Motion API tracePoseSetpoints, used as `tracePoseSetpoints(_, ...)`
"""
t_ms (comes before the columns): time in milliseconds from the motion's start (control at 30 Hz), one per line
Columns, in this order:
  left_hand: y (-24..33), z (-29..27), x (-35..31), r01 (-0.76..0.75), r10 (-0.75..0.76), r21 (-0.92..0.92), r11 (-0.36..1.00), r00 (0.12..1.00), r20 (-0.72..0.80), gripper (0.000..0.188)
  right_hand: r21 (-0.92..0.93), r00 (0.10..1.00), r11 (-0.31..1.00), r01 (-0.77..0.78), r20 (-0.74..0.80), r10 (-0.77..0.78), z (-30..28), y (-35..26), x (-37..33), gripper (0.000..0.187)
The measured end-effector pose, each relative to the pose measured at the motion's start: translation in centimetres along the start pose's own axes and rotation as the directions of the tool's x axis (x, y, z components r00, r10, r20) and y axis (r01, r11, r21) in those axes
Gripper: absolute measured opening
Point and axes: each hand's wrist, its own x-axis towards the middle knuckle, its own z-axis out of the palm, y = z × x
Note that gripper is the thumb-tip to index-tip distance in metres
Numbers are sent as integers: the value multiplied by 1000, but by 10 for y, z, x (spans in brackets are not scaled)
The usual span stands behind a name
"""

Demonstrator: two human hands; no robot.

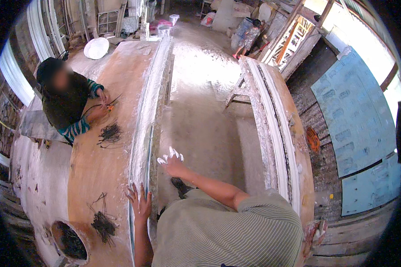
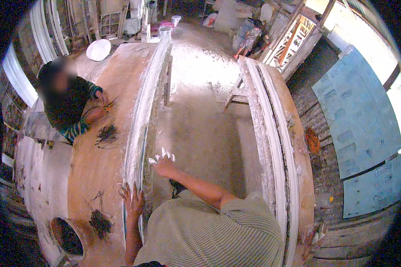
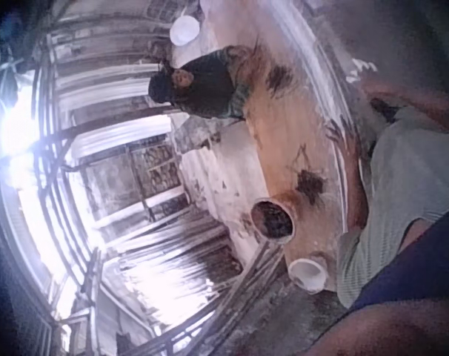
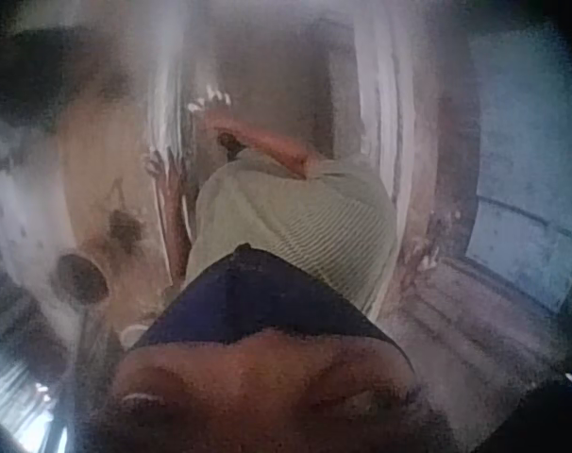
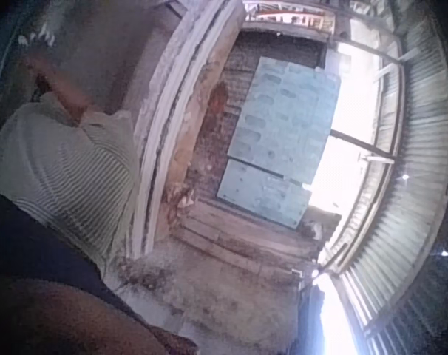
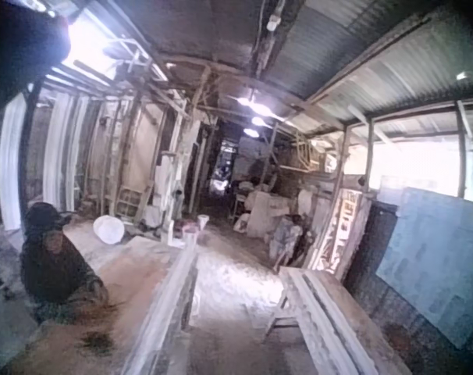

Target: The person applies a white paste-like substance along the edge of a large curved wooden object using their hands. They repeatedly scoop the material from a bucket and smooth it along the seam. Another person is visible working nearby on a different section.

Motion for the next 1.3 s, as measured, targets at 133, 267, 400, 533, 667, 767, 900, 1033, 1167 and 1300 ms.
tracePoseSetpoints(133,5,1,11,-44,44,26,999,999,2,60,-26,984,1000,-9,175,13,-54,-12,-12,58)
tracePoseSetpoints(267,8,1,23,-78,78,34,996,997,1,59,-15,994,994,-105,41,106,-16,25,3,53)
tracePoseSetpoints(400,6,1,30,-108,108,42,993,994,-7,59,31,992,996,-81,105,77,-49,11,-7,55)
tracePoseSetpoints(533,6,14,39,-167,170,70,983,985,-33,58,51,990,997,-51,132,44,-51,23,-4,61)
tracePoseSetpoints(667,6,20,41,-183,187,77,980,981,-48,57,118,990,984,-137,44,132,-35,34,1,64)
tracePoseSetpoints(767,-12,36,44,-241,255,217,946,966,-38,58,83,993,991,-109,42,106,-30,37,7,68)
tracePoseSetpoints(900,15,8,39,-130,128,61,990,991,39,57,-4,995,997,-77,55,77,-12,45,22,54)
tracePoseSetpoints(1033,-5,22,30,-222,232,165,961,971,-48,56,-116,987,982,148,77,-140,9,25,18,73)
tracePoseSetpoints(1167,-17,14,15,-210,213,140,968,977,-4,55,-78,959,960,267,117,-257,4,-29,5,75)
tracePoseSetpoints(1300,-22,10,12,-203,204,174,963,979,13,55,-104,917,944,312,293,-271,15,-51,8,78)
